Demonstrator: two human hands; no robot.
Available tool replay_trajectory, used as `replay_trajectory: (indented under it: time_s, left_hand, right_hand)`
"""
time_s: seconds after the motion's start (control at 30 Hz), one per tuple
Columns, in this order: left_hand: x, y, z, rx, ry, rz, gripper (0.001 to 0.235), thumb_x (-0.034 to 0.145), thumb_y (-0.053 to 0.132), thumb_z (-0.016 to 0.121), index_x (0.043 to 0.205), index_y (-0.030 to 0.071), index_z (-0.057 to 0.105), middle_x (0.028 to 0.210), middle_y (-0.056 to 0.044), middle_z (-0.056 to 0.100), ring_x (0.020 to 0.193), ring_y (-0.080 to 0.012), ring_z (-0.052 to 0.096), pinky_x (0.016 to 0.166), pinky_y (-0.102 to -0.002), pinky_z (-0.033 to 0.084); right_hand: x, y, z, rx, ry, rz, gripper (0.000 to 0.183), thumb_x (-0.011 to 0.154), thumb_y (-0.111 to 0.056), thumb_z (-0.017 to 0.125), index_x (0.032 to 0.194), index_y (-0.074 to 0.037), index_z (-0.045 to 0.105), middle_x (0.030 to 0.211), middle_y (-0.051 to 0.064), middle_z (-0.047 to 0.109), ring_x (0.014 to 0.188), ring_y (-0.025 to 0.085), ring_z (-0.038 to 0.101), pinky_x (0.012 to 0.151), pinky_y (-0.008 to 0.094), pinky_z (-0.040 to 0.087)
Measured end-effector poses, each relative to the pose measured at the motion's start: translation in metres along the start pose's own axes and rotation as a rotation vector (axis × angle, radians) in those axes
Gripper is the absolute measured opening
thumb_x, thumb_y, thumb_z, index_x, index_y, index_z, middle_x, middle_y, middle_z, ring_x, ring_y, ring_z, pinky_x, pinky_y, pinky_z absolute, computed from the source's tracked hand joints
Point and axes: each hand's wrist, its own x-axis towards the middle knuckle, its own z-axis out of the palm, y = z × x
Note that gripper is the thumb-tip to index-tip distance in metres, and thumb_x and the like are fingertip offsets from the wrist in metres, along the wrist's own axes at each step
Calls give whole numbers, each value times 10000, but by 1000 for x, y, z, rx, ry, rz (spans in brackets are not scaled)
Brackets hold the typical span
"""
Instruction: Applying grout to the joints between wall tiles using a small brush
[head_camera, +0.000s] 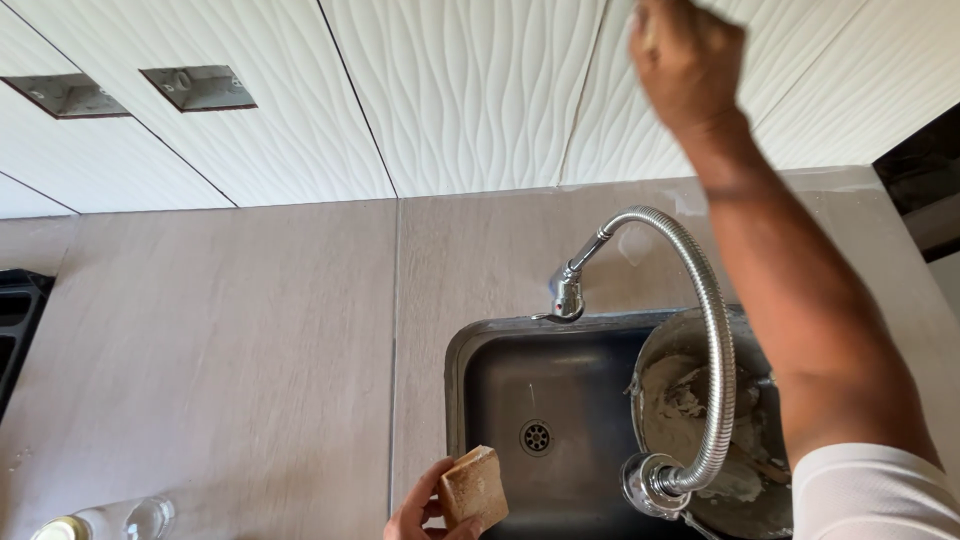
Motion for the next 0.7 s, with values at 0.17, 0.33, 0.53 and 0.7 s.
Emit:
replay_trajectory:
  time_s: [0.17, 0.33, 0.53, 0.7]
  left_hand:
    - [-2, 4, 0, -46, -17, -45, 835, 583, 124, 941, 1364, 300, 703, 1082, -50, 858, 923, -175, 828, 758, -250, 710]
    - [-5, 14, -4, 9, -52, -51, 841, 613, 170, 941, 1392, 329, 667, 1207, -7, 820, 1022, -162, 812, 755, -251, 719]
    - [-3, 16, 2, 22, -39, -15, 803, 594, 128, 886, 1351, 326, 705, 1124, -27, 839, 960, -146, 830, 765, -227, 700]
    - [1, 9, 3, 11, -16, 4, 833, 576, 176, 961, 1355, 326, 706, 1110, -21, 838, 892, -155, 826, 758, -221, 701]
  right_hand:
    - [11, -31, 3, 6, 23, -76, 206, 901, 6, 662, 972, -186, 649, 651, -31, 485, 530, 127, 467, 456, 291, 384]
    - [13, -33, -12, 178, -3, -97, 231, 939, 14, 643, 1108, -131, 703, 741, -17, 640, 605, 138, 585, 495, 300, 458]
    - [-6, -25, 9, -44, 48, -102, 463, 886, 26, 626, 1272, -197, 753, 653, -37, 461, 519, 139, 432, 466, 311, 362]
    - [-26, -47, 4, 228, -5, -134, 281, 909, 11, 726, 1162, -110, 724, 739, -24, 654, 595, 147, 596, 503, 319, 499]
